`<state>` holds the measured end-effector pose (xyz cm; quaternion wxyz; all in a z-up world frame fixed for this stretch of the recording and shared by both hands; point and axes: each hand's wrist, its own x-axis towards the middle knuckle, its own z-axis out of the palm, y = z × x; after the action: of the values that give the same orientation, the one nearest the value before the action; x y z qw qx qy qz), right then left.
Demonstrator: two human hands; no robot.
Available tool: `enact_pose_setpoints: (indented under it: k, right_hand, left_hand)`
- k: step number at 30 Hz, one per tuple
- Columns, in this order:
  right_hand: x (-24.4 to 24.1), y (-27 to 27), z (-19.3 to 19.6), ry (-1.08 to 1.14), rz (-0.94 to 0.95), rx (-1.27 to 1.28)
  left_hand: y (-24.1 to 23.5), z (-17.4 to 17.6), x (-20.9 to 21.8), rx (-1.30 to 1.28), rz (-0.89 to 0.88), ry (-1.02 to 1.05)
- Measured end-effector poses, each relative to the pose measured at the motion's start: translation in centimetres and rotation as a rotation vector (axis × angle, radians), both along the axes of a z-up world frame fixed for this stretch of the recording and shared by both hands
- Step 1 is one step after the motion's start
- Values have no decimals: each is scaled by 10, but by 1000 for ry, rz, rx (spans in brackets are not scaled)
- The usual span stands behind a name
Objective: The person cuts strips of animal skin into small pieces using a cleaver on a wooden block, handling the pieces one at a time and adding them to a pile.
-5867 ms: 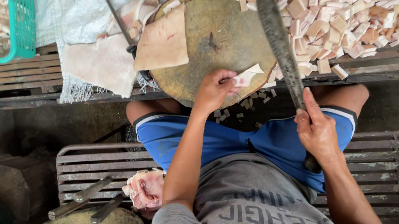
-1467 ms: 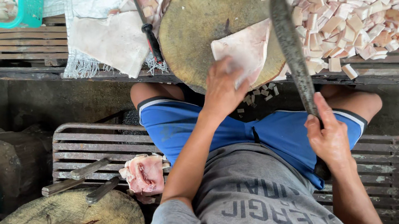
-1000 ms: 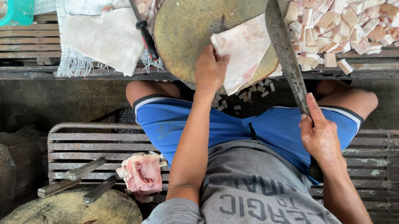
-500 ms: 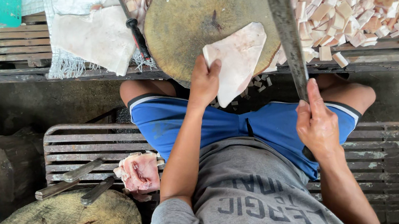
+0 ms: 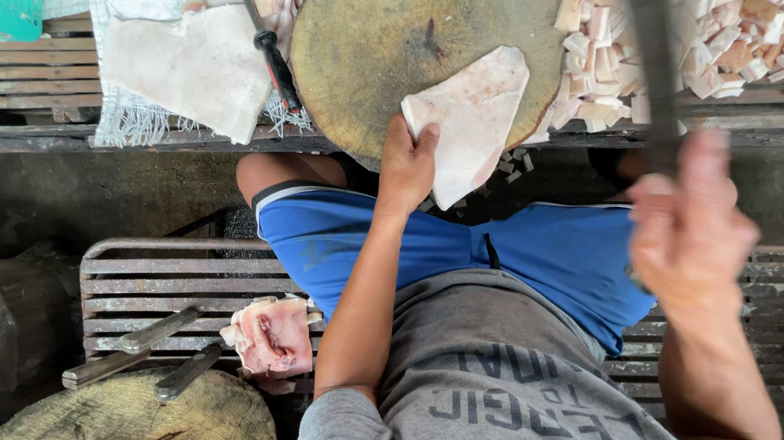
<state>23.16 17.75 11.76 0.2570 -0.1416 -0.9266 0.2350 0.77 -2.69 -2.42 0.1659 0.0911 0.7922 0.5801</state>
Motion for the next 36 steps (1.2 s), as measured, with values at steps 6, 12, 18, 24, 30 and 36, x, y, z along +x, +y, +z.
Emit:
enact_pose_setpoints:
  k: [6, 12, 18, 24, 30, 36]
  right_hand:
    - [-17, -6, -30, 294, -30, -75]
    - [-9, -20, -72, -463, 30, -45]
    - [-20, -6, -68, -452, -6, -469]
    - [-32, -14, -69, -386, -42, -610]
    - [1, 4, -9, 12, 51, 45]
    - [-3, 3, -18, 214, 58, 208]
  left_hand:
    - [0, -1, 0, 91, 7, 11]
    - [-1, -8, 12, 86, 40, 0]
    - [8, 6, 22, 173, -12, -16]
    - [28, 28, 6, -18, -10, 120]
    - [32, 25, -1, 36, 37, -56]
    - [28, 20, -2, 104, 32, -58]
